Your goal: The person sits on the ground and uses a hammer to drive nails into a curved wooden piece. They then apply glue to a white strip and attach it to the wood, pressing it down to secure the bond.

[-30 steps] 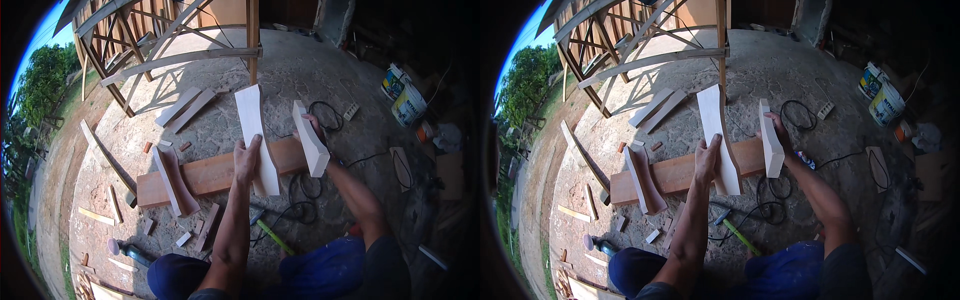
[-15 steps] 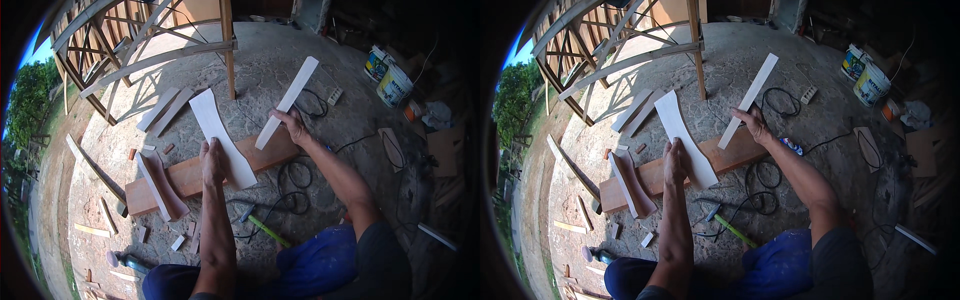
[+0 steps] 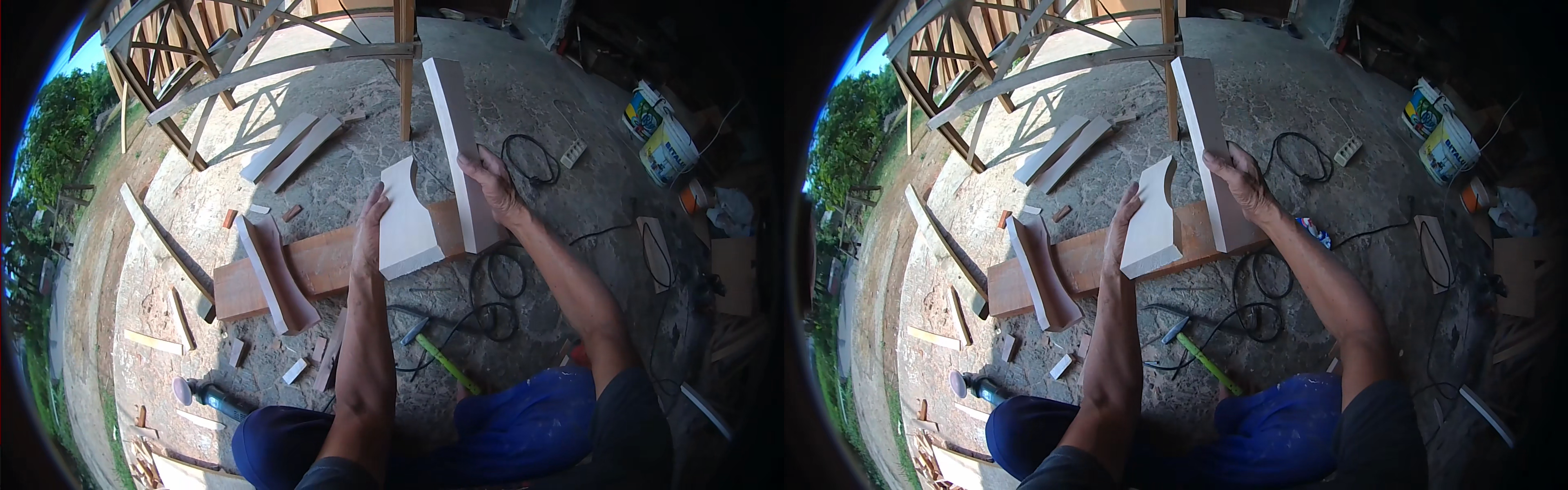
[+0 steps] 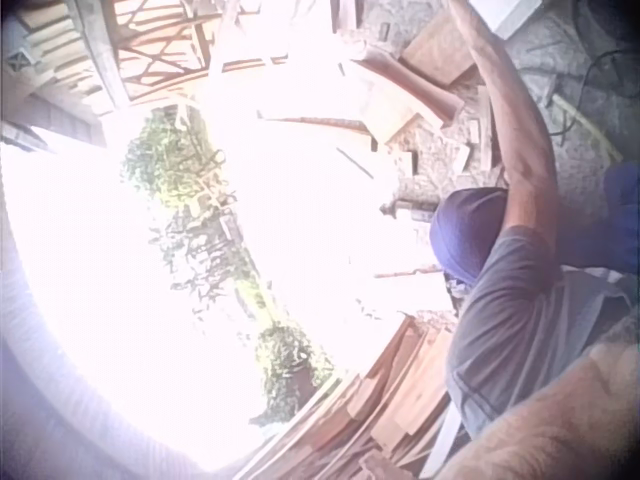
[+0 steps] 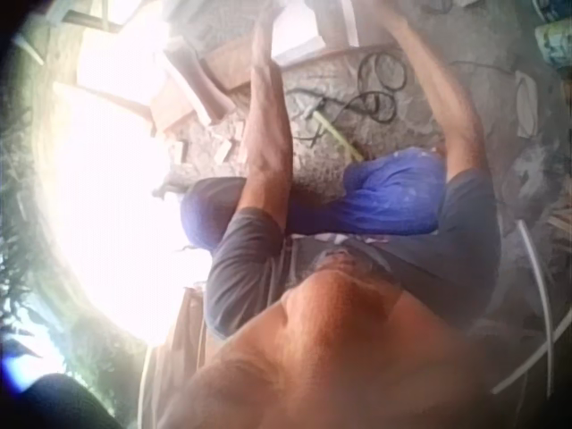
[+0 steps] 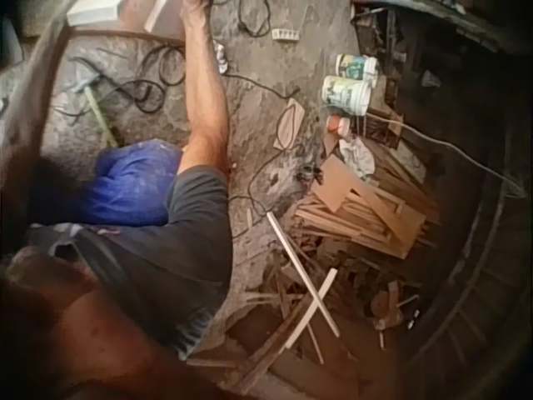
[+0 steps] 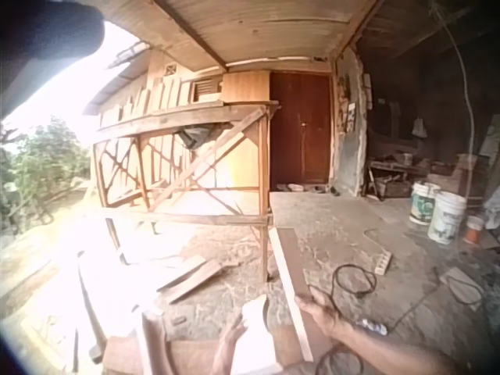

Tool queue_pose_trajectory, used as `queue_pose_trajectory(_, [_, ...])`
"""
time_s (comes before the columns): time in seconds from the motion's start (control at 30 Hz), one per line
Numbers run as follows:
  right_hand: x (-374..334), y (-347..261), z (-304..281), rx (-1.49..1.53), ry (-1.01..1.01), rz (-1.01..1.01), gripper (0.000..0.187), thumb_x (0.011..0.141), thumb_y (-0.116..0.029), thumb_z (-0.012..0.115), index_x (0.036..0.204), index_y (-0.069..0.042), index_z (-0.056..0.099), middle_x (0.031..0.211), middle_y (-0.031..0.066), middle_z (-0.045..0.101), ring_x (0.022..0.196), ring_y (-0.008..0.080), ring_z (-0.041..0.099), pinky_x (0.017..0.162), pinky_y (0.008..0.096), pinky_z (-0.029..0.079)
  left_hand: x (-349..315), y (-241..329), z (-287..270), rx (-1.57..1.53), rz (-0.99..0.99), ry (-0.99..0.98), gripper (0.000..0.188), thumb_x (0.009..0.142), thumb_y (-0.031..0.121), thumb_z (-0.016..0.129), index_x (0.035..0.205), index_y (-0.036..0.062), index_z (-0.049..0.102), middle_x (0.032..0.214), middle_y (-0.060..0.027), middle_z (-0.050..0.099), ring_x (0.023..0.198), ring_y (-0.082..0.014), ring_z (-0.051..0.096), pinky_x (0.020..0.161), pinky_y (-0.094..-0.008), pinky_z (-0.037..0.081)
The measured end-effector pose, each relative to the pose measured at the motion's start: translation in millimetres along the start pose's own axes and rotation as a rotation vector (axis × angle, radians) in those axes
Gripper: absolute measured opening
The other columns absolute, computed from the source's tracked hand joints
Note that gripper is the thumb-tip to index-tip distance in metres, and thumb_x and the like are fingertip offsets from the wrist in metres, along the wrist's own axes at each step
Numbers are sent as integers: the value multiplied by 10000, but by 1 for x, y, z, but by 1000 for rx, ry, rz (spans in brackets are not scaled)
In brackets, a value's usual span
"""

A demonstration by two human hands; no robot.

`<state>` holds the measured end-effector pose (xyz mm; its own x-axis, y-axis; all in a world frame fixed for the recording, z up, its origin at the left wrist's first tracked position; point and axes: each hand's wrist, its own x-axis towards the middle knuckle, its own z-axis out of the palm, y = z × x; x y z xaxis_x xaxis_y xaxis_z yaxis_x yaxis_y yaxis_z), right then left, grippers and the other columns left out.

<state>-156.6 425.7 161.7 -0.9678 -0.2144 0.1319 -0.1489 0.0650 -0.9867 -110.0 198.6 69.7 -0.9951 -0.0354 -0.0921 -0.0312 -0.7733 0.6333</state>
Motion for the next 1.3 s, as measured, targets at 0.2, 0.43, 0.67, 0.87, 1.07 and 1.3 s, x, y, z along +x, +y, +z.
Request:
queue_pose_trajectory(0.2, [-3, -10, 25, 269, -35, 72, 521, 903, -343, 763, 1279, -48, 554, 1096, 38, 624, 1016, 143, 585, 904, 338, 481, -8, -5, -6, -152, -233, -203, 444, 988, 333, 523, 1303, 22, 557, 1245, -243, 670, 1047, -311, 714, 778, -366, 609])
queue_pose_trajectory(0.43, [0, 2, 29, 228, -15, 104, 554, 881, -294, 777, 1278, -1, 524, 1122, 103, 645, 1036, 188, 635, 896, 357, 527, -20, 12, 7, 579, -248, -131, 356, 1001, 417, 664, 1121, 81, 679, 731, -12, 691, 526, -83, 571, 442, -215, 359])
queue_pose_trajectory(0.67, [-1, 18, 21, 144, 29, 132, 536, 862, -276, 780, 1236, 8, 522, 1099, 131, 642, 1027, 203, 631, 870, 382, 533, -14, -11, 4, 544, -53, -64, 343, 1020, 429, 637, 1043, 90, 683, 816, 37, 623, 678, -45, 528, 570, -211, 418])
queue_pose_trajectory(0.87, [0, 25, 17, 26, 17, 121, 521, 869, -329, 739, 1219, 5, 544, 1069, 120, 623, 998, 196, 589, 859, 371, 494, -15, -6, -2, 315, -69, -34, 300, 1065, 343, 559, 1050, 47, 605, 856, -12, 639, 714, -86, 596, 618, -254, 515])
queue_pose_trajectory(1.07, [5, 23, 12, -34, 25, 99, 531, 885, -367, 723, 1235, -3, 561, 1070, 107, 625, 990, 187, 582, 853, 365, 496, -19, 1, 1, 321, -123, -18, 294, 1088, 351, 502, 1106, 87, 629, 902, 33, 644, 740, -51, 601, 650, -226, 511])
queue_pose_trajectory(1.3, [9, 22, 1, 0, 46, 92, 518, 898, -371, 716, 1242, -13, 569, 1080, 101, 632, 1000, 183, 582, 866, 355, 490, -24, 8, -6, 320, 3, -152, 274, 1068, 325, 545, 1097, 62, 621, 913, 4, 647, 732, -91, 613, 638, -254, 526])
